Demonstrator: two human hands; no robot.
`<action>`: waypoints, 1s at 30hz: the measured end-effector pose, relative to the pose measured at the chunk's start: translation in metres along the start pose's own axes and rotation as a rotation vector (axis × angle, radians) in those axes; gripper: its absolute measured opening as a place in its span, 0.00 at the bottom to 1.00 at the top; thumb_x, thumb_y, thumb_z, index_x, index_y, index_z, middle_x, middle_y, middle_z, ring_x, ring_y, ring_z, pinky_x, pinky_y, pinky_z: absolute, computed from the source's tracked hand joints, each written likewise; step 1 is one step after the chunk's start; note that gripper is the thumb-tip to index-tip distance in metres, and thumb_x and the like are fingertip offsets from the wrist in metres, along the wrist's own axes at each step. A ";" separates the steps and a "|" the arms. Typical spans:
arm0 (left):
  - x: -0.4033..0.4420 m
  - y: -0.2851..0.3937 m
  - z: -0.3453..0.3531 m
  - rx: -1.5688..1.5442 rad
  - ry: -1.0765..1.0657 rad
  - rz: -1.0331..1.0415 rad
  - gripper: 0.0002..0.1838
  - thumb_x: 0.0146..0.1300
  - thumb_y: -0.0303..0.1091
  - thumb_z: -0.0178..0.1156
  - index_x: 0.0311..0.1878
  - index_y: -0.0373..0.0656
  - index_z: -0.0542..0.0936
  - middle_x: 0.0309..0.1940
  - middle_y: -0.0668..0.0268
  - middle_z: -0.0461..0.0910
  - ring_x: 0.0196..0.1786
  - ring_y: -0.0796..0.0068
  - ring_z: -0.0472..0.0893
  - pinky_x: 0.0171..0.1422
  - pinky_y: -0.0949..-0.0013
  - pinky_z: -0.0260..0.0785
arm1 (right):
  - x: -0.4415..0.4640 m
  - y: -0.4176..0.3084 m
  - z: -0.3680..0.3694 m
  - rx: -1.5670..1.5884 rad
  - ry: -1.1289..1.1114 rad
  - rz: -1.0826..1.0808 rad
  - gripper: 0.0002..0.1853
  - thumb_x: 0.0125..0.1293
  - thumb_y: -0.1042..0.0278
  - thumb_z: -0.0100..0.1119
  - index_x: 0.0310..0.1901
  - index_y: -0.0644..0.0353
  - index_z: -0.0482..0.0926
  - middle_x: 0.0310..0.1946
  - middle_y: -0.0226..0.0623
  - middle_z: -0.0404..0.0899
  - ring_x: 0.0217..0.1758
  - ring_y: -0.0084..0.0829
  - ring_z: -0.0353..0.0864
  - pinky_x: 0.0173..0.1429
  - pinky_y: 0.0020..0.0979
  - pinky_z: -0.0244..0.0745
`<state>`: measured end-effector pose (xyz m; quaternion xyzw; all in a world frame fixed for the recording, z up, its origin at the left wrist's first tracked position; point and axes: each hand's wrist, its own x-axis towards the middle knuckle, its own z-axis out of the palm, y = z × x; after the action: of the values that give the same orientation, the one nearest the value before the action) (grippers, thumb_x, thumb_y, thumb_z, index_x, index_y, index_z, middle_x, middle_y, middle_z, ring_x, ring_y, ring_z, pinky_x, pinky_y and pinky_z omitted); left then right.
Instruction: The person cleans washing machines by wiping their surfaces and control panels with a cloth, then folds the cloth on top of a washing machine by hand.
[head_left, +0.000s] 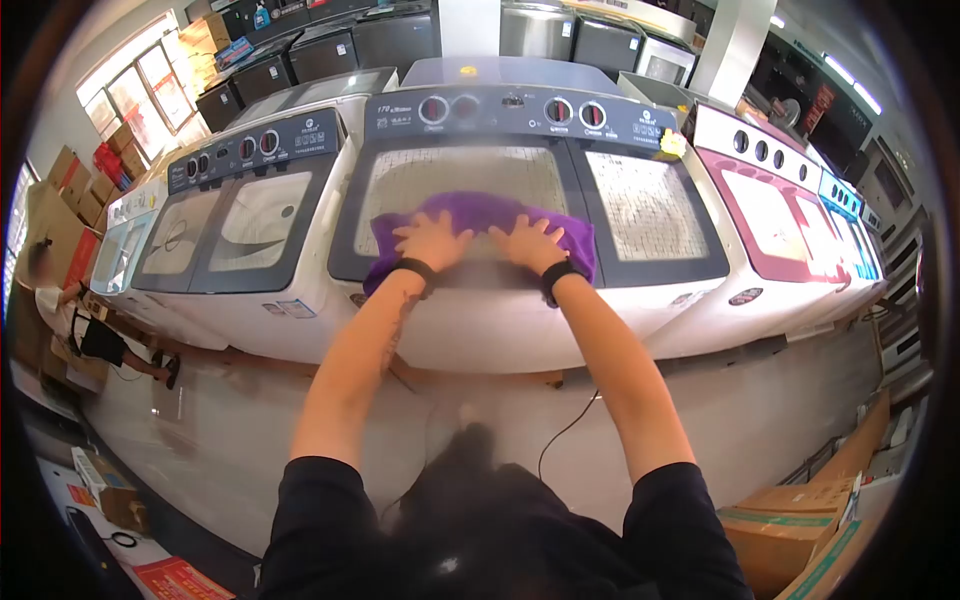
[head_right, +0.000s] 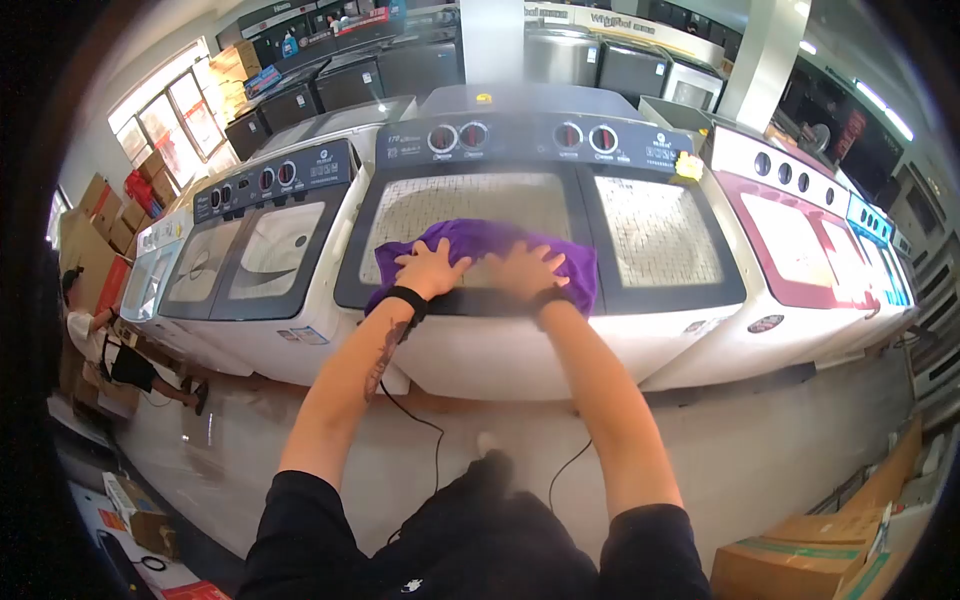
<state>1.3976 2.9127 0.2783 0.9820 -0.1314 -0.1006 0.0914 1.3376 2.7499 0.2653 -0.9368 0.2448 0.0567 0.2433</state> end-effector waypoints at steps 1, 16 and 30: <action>0.009 0.004 0.002 -0.005 -0.007 -0.020 0.42 0.67 0.70 0.45 0.76 0.53 0.58 0.73 0.38 0.52 0.70 0.09 0.49 0.63 0.21 0.58 | 0.000 -0.007 -0.002 0.001 0.035 0.044 0.45 0.65 0.27 0.46 0.76 0.49 0.57 0.78 0.59 0.43 0.79 0.72 0.34 0.71 0.77 0.37; 0.199 -0.005 -0.027 -0.050 -0.197 -0.034 0.58 0.50 0.84 0.51 0.81 0.66 0.48 0.80 0.45 0.32 0.78 0.25 0.29 0.74 0.23 0.37 | 0.170 -0.054 -0.050 -0.265 -0.147 -0.037 0.63 0.51 0.11 0.46 0.80 0.42 0.41 0.80 0.58 0.30 0.80 0.71 0.26 0.74 0.73 0.34; 0.249 0.021 -0.028 -0.090 -0.054 -0.163 0.53 0.58 0.81 0.43 0.81 0.64 0.45 0.80 0.41 0.30 0.78 0.26 0.25 0.73 0.22 0.31 | 0.246 -0.071 -0.037 -0.222 -0.022 0.099 0.56 0.58 0.15 0.39 0.80 0.39 0.37 0.80 0.54 0.27 0.81 0.67 0.22 0.74 0.73 0.26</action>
<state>1.6337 2.8283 0.2668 0.9812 -0.0487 -0.1399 0.1234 1.5868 2.6802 0.2725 -0.9441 0.2804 0.1056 0.1375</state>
